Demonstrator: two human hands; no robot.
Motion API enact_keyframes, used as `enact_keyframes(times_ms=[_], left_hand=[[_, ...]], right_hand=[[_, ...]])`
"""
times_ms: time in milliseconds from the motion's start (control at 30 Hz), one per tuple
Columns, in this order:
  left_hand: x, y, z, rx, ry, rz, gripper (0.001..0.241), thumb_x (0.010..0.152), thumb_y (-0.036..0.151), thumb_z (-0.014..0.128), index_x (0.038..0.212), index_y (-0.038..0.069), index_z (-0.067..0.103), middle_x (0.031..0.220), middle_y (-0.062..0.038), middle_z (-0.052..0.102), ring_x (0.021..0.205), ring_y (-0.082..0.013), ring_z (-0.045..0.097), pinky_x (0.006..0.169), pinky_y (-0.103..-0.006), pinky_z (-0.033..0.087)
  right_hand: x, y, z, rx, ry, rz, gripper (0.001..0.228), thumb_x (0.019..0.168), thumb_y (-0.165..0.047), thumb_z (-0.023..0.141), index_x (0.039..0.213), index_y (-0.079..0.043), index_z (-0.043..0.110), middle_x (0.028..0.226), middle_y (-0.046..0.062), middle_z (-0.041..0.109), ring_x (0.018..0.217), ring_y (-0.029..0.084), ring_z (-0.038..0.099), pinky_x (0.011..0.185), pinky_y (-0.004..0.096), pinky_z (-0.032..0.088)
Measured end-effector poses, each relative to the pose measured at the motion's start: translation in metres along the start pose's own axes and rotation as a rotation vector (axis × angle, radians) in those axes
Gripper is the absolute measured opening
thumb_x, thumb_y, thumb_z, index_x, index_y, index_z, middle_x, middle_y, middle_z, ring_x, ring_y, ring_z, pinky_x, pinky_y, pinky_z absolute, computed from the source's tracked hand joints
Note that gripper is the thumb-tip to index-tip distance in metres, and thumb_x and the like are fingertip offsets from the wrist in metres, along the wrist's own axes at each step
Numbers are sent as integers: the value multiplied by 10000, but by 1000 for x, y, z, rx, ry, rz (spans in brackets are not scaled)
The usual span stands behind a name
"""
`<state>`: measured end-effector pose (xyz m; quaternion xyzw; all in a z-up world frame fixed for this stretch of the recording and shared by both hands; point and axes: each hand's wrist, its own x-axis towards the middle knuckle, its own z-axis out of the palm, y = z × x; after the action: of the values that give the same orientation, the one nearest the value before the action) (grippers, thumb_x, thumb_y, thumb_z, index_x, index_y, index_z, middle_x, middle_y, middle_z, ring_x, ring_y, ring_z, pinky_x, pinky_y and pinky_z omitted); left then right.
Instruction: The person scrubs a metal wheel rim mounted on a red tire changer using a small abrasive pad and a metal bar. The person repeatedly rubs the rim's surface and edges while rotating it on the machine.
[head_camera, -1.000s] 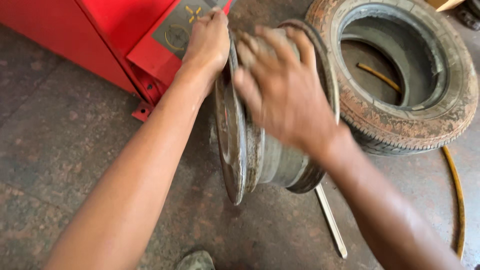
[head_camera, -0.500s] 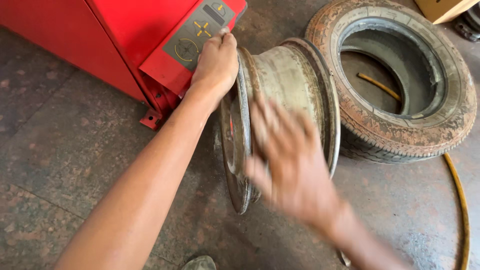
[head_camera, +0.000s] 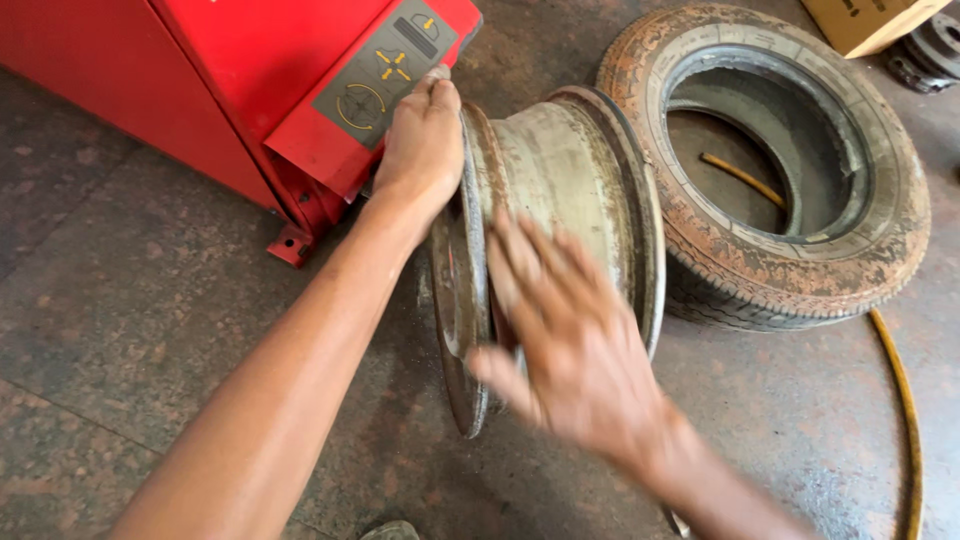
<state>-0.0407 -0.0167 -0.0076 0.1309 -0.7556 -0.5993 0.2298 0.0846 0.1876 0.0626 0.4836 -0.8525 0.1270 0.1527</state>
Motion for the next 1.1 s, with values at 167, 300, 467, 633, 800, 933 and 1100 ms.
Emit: enact_keyframes(times_ms=[167, 300, 467, 633, 800, 933, 1100], left_hand=[[1, 27, -11, 22, -130, -325, 552, 1032, 354, 359, 1325, -14, 648, 1267, -286, 713, 1220, -399, 679, 1074, -427, 500], [7, 10, -5, 145, -39, -70, 535, 1009, 341, 385, 1389, 30, 598, 1409, -215, 617, 1358, -346, 530, 1139, -388, 385], [-16, 0, -5, -5, -61, -11, 552, 1022, 322, 372, 1427, -16, 533, 1463, -209, 574, 1398, -325, 515, 1149, -380, 366], [-20, 9, -9, 12, -66, 10, 544, 1048, 320, 384, 1439, -24, 539, 1497, -212, 572, 1444, -320, 506, 1203, -370, 356], [-42, 22, -10, 57, -84, -124, 557, 1022, 329, 348, 1490, 59, 486, 1544, -155, 504, 1444, -325, 426, 1185, -399, 283], [-53, 30, -18, 26, -122, -24, 559, 1058, 349, 341, 1506, 30, 441, 1577, -179, 426, 1492, -318, 364, 1206, -397, 259], [-52, 22, -16, 86, -126, 18, 560, 1061, 324, 314, 1502, 15, 467, 1577, -182, 478, 1504, -320, 400, 1228, -401, 278]], right_hand=[[96, 64, 14, 211, -186, 147, 770, 1094, -551, 183, 1392, 55, 553, 1471, 307, 531, 1438, 417, 490, 1308, 505, 253], [10, 13, -3, 94, -22, -2, 883, 1070, -611, 161, 1560, 95, 363, 1603, 323, 408, 1511, 459, 415, 1254, 553, 266], [56, 38, 13, 200, -123, 167, 810, 1083, -560, 211, 1549, 77, 393, 1590, 317, 408, 1476, 487, 368, 1207, 567, 258], [38, 25, -1, 305, -81, 126, 877, 1088, -614, 163, 1550, 113, 328, 1583, 370, 390, 1502, 489, 402, 1244, 533, 283], [14, 5, 3, 125, -5, 52, 942, 1068, -676, 168, 1556, 107, 360, 1561, 394, 434, 1478, 498, 414, 1220, 574, 306], [112, 54, 6, 368, -581, 589, 953, 1066, -668, 128, 1285, 129, 602, 1262, 383, 615, 1197, 504, 613, 1095, 506, 471], [9, 10, -11, 70, -91, 1, 1010, 1028, -714, 164, 1497, 136, 440, 1535, 359, 459, 1451, 477, 418, 1210, 541, 301]])
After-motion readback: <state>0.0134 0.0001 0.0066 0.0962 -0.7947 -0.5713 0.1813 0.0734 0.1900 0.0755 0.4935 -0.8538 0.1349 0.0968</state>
